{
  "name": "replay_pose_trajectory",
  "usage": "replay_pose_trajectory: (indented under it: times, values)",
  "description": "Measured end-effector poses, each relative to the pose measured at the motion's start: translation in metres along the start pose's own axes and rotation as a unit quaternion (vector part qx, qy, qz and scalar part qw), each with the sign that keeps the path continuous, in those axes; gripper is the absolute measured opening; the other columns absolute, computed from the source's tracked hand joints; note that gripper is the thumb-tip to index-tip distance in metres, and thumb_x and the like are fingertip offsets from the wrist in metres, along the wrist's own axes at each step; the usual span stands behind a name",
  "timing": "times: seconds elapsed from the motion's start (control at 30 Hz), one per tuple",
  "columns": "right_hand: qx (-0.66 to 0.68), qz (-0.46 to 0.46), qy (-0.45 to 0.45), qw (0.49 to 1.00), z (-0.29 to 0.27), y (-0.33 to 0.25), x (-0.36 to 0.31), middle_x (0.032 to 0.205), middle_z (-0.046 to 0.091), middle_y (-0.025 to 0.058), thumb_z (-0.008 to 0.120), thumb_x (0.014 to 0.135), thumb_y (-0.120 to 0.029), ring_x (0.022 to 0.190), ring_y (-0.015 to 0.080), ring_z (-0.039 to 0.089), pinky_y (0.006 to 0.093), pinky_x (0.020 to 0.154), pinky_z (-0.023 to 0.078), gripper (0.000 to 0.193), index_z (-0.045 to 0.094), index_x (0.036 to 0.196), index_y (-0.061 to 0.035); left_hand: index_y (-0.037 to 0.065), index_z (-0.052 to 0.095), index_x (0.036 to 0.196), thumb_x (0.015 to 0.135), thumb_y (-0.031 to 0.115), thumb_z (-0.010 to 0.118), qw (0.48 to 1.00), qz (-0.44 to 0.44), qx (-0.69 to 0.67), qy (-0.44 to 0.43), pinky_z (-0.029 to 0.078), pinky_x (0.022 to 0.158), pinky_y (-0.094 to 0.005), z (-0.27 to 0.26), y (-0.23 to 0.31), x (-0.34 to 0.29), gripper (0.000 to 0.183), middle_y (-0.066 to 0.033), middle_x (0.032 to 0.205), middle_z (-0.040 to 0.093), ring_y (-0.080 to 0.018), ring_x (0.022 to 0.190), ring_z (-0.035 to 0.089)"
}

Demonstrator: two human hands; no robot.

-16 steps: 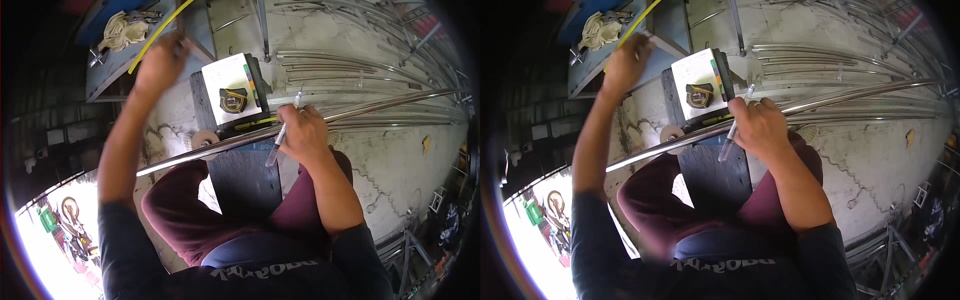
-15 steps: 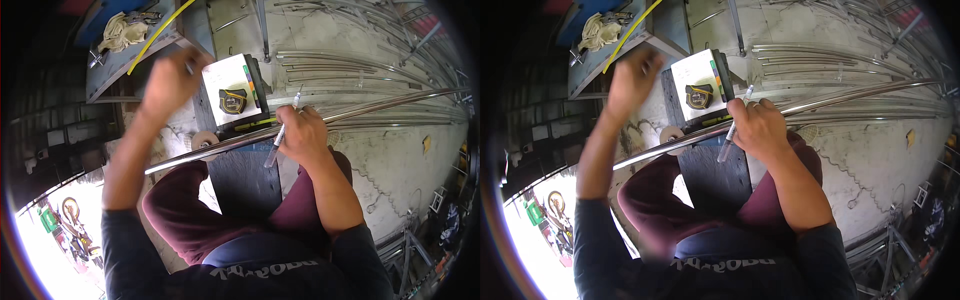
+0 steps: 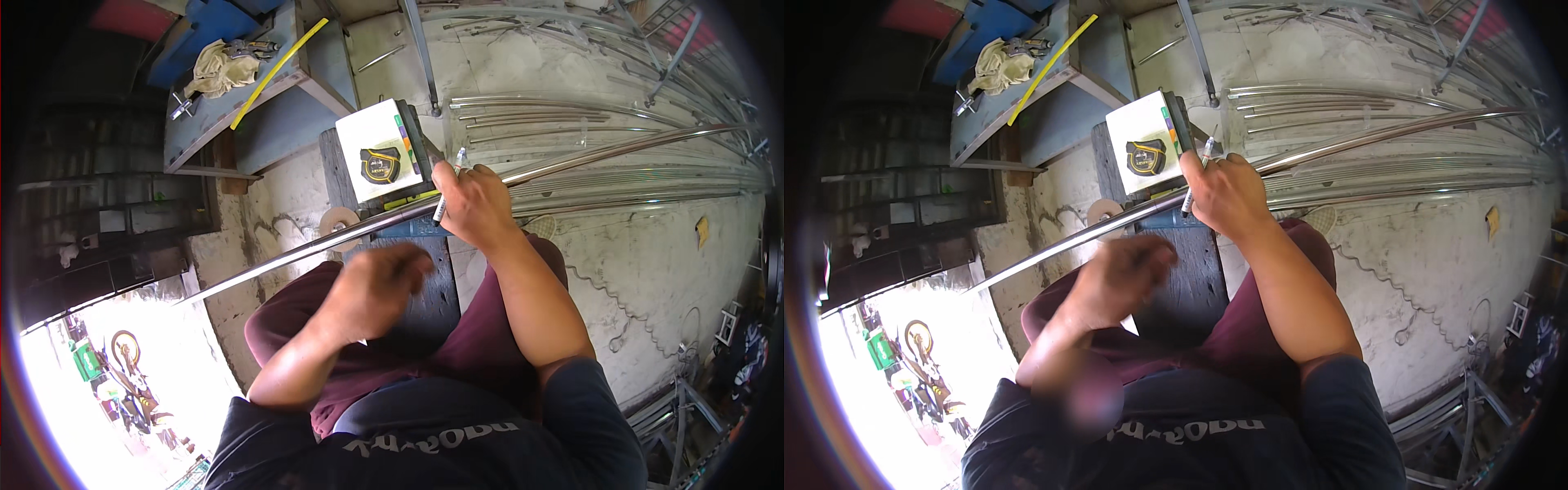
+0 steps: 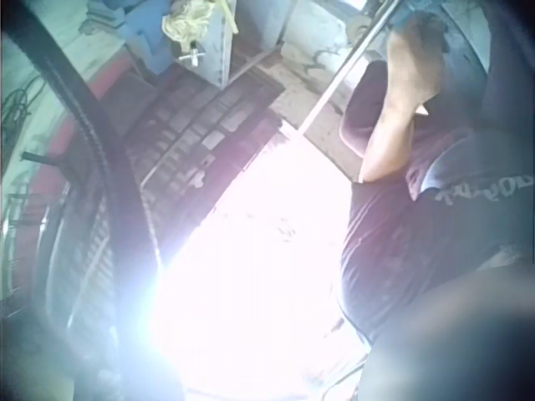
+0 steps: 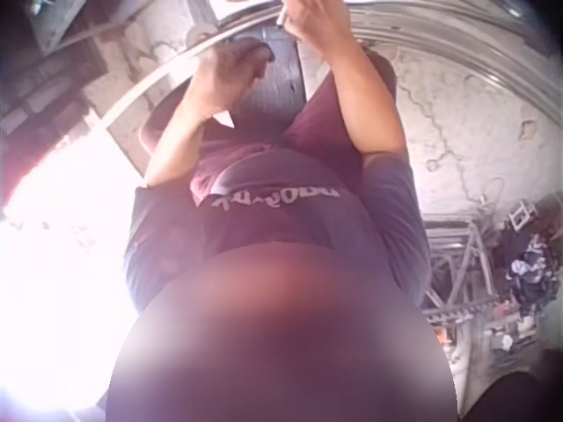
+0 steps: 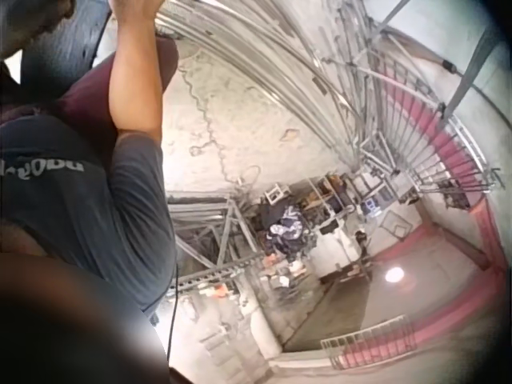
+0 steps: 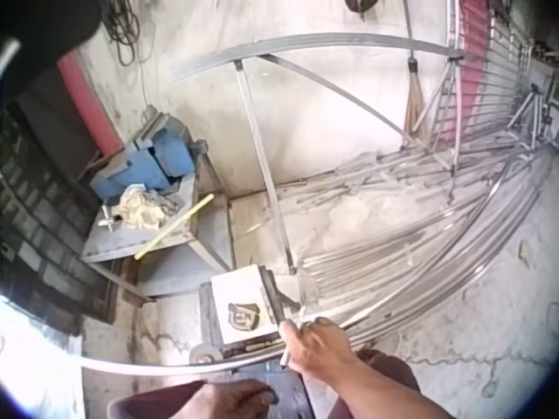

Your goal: The recorder measures a metal pipe using a tape measure and cuts it using an angle grinder.

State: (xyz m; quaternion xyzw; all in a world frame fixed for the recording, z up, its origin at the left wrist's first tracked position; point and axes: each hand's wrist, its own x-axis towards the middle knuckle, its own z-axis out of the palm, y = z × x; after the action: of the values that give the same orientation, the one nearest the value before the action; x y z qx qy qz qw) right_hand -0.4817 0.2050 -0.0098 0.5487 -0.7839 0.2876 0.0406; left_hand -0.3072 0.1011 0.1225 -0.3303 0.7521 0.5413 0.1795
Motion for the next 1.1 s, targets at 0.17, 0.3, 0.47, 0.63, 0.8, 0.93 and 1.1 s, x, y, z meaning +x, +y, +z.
replay_pose_trajectory:
  times: [0.17,0.3,0.47,0.63,0.8,0.93,1.1]
  values:
    - [-0.011,-0.068,0.013,0.998,-0.007,-0.008,-0.012,0.069,0.065,0.0078,0.078,0.066,-0.010,0.068,0.0300,0.069,0.0417,0.067,0.051,0.034,0.057,0.093,-0.0124,0.006,0.078,0.116,0.086,-0.002,0.077,0.886,0.373,0.160,0.225,0.057,0.088,-0.0373,-0.057,-0.010,0.071,0.031,-0.0131,0.114,0.073,-0.0277,0.101,0.073]
    - [-0.005,-0.108,0.015,0.994,-0.003,-0.013,-0.016,0.070,0.061,0.0057,0.077,0.066,-0.012,0.066,0.0274,0.067,0.0408,0.065,0.050,0.028,0.060,0.088,-0.0149,0.008,0.079,0.113,0.083,-0.005,0.078,0.878,0.421,0.151,0.173,0.059,0.097,-0.0392,-0.062,-0.007,0.126,0.033,-0.0108,0.120,0.073,-0.0312,0.111,0.072]
    - [-0.009,-0.108,-0.001,0.994,-0.002,-0.011,-0.018,0.068,0.059,0.0045,0.076,0.066,-0.012,0.063,0.0263,0.065,0.0404,0.063,0.049,0.026,0.059,0.086,-0.0156,0.008,0.077,0.109,0.083,-0.006,0.076,0.857,0.459,0.179,0.151,0.061,0.092,-0.0402,-0.054,0.003,0.147,0.030,-0.0117,0.128,0.071,-0.0338,0.110,0.071]
    - [-0.024,-0.096,-0.054,0.994,-0.001,-0.009,-0.017,0.076,0.067,0.0054,0.078,0.072,-0.016,0.067,0.0252,0.071,0.0397,0.069,0.054,0.029,0.061,0.094,-0.0192,0.009,0.077,0.110,0.084,-0.004,0.077,0.858,0.459,0.186,0.136,0.059,0.096,-0.0396,-0.046,0.003,0.156,0.029,-0.0098,0.129,0.071,-0.0320,0.113,0.071]
    - [-0.021,-0.090,-0.059,0.994,-0.003,-0.009,-0.013,0.078,0.069,0.0067,0.078,0.074,-0.016,0.070,0.0263,0.073,0.0408,0.070,0.055,0.028,0.060,0.095,-0.0184,0.008,0.076,0.110,0.083,-0.007,0.075,0.857,0.462,0.192,0.122,0.060,0.096,-0.0408,-0.043,0.009,0.151,0.030,-0.0117,0.131,0.071,-0.0344,0.112,0.071]
    - [-0.015,-0.093,-0.039,0.995,-0.003,-0.010,-0.012,0.074,0.066,0.0053,0.078,0.069,-0.013,0.067,0.0260,0.070,0.0405,0.067,0.053,0.028,0.062,0.092,-0.0167,0.007,0.076,0.109,0.082,-0.009,0.072,0.853,0.476,0.196,0.089,0.060,0.097,-0.0422,-0.045,0.010,0.147,0.031,-0.0136,0.133,0.070,-0.0364,0.113,0.071]
    - [-0.012,-0.097,-0.007,0.995,0.000,-0.009,-0.014,0.071,0.064,0.0042,0.078,0.063,-0.011,0.066,0.0264,0.068,0.0404,0.066,0.052,0.029,0.064,0.088,-0.0159,0.005,0.075,0.107,0.078,-0.013,0.070,0.844,0.496,0.200,0.044,0.061,0.092,-0.0404,-0.040,0.008,0.144,0.035,-0.0149,0.133,0.069,-0.0361,0.113,0.071]
